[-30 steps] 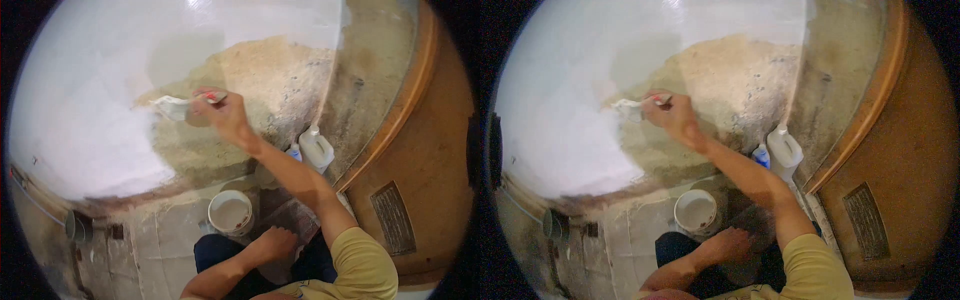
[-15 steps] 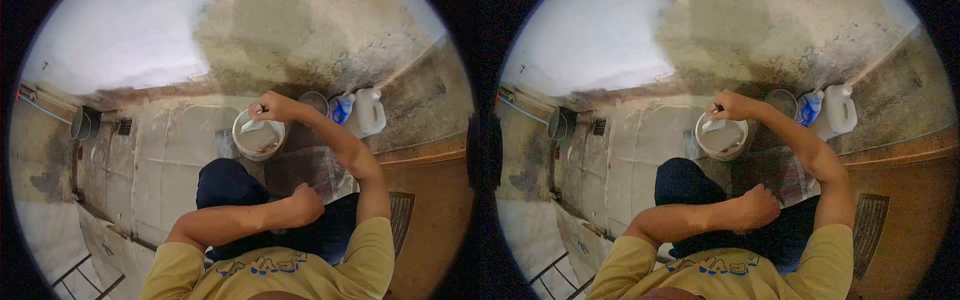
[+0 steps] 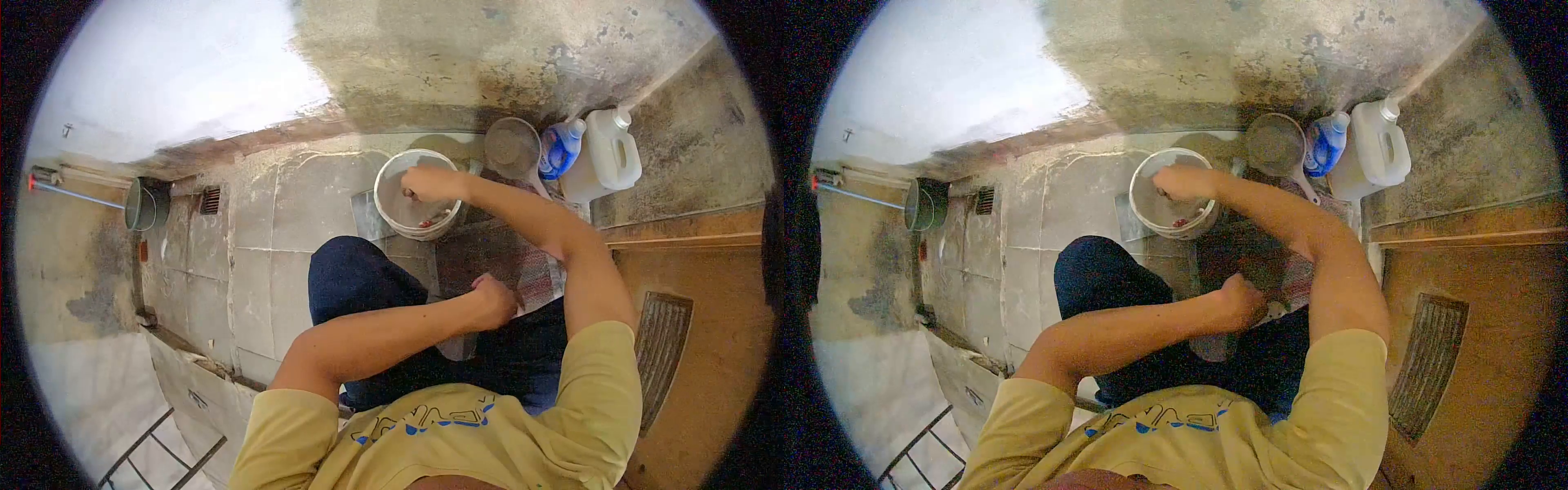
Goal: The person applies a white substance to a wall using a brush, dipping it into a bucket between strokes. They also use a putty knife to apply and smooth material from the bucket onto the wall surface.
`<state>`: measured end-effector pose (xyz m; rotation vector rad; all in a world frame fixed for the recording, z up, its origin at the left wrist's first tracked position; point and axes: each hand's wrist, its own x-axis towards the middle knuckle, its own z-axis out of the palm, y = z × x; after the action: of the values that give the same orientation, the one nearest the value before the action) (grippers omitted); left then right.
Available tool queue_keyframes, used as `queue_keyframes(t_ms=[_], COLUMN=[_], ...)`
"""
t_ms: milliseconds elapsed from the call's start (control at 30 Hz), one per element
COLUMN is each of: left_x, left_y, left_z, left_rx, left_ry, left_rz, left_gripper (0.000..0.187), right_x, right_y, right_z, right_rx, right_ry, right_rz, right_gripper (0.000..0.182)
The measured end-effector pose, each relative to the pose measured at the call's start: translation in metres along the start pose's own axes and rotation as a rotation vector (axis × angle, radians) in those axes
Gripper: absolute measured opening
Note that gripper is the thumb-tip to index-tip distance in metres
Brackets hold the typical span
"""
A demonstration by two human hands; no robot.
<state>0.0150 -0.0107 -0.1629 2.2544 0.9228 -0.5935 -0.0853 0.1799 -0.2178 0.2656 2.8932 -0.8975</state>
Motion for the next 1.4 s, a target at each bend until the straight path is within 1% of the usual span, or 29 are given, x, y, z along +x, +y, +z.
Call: queue_keyframes(t_ms=[33,67,100,167,200,267,300,333,367,400,467,567,600,667,700,767,800,867,900,933,967,1000,1067,1133,1167,1233,1300,1367,1400], left_x=[0.0,0.005,0.015,0.025,0.025,0.025,0.016,0.014,0.016,0.02,0.025,0.034,0.038,0.039,0.042,0.042,0.042,0.036,0.027,0.023,0.027,0.039,0.039,0.029,0.032,0.045,0.023,0.015,0.015], left_y=[-0.003,-0.004,-0.008,-0.01,-0.008,-0.006,-0.003,0.0,0.002,0.001,0.001,0.006,0.008,0.007,0.004,0.002,0.001,-0.001,0.0,0.0,0.002,0.006,0.012,0.017,0.019,0.015,0.02,0.021,0.018], left_z=[0.002,0.007,0.016,0.018,0.014,0.008,-0.003,-0.009,-0.011,-0.008,-0.003,0.0,0.0,0.003,0.009,0.01,0.009,0.004,-0.002,-0.003,-0.003,0.0,0.002,-0.008,-0.003,0.011,-0.016,-0.021,-0.017], left_rx=[-0.026,-0.025,0.004,0.048,0.045,0.049,0.062,0.073,0.078,0.069,0.061,0.13,0.105,0.078,0.113,0.15,0.149,0.152,0.148,0.143,0.145,0.145,0.147,0.126,0.15,0.201,0.233,0.246,0.197], left_ry=[0.081,0.08,0.071,0.067,0.032,-0.003,-0.03,-0.056,-0.054,-0.047,-0.044,-0.006,-0.015,-0.019,0.006,0.039,0.029,0.025,0.039,0.054,0.061,0.045,0.034,0.071,0.084,0.12,0.11,0.092,0.157], left_rz=[0.017,0.021,0.018,0.017,-0.007,-0.025,0.01,0.045,0.051,0.062,0.064,0.039,0.045,0.038,0.059,0.068,0.052,0.026,0.059,0.092,0.081,0.047,0.001,0.04,0.032,0.089,0.076,0.072,0.112], left_gripper=[0.028,0.028,0.028,0.028,0.027,0.027,0.027,0.027,0.027,0.027,0.027,0.027,0.028,0.028,0.028,0.029,0.029,0.03,0.03,0.03,0.03,0.031,0.031,0.028,0.028,0.028,0.027,0.025,0.024], right_x=[0.002,0.003,-0.001,-0.011,-0.012,-0.015,-0.014,-0.012,-0.011,-0.012,-0.011,-0.002,0.001,0.005,0.005,0.002,0.004,0.009,0.004,-0.002,-0.006,-0.004,0.003,0.002,0.0,-0.002,-0.008,-0.008,-0.008], right_y=[0.003,0.006,0.005,-0.001,0.002,0.006,0.008,0.008,0.009,0.003,-0.008,-0.01,-0.009,-0.007,-0.005,0.004,0.009,0.019,0.015,0.009,0.004,0.006,0.011,0.01,0.009,0.003,0.001,0.001,-0.003], right_z=[-0.003,-0.006,-0.008,-0.019,-0.019,-0.017,-0.011,-0.004,0.003,0.005,0.008,0.009,0.009,0.008,0.007,0.01,0.017,0.032,0.03,0.027,0.023,0.024,0.028,0.021,0.015,0.002,-0.011,-0.025,-0.031], right_rx=[-0.009,-0.02,-0.022,0.141,0.136,0.084,0.081,0.032,-0.015,-0.017,0.085,0.09,0.086,-0.017,-0.025,0.102,0.095,0.064,0.057,0.118,0.179,0.169,0.044,0.058,0.082,0.073,0.124,0.08,0.065], right_ry=[0.022,0.042,0.043,0.153,0.159,0.066,0.07,0.024,-0.022,-0.019,-0.105,-0.144,-0.144,-0.029,-0.031,0.013,0.012,0.034,0.033,0.06,0.086,0.085,0.094,0.074,0.051,0.068,0.072,0.103,0.106], right_rz=[-0.046,-0.092,-0.088,-0.225,-0.22,-0.198,-0.19,-0.165,-0.141,-0.138,-0.028,0.011,0.002,-0.02,-0.033,-0.101,-0.112,-0.056,-0.065,-0.068,-0.071,-0.082,-0.122,-0.126,-0.122,-0.142,-0.165,-0.171,-0.196], right_gripper=[0.018,0.019,0.019,0.017,0.017,0.021,0.021,0.022,0.022,0.022,0.023,0.025,0.025,0.024,0.024,0.022,0.022,0.022,0.022,0.022,0.022,0.022,0.022,0.023,0.024,0.023,0.023,0.021,0.021])
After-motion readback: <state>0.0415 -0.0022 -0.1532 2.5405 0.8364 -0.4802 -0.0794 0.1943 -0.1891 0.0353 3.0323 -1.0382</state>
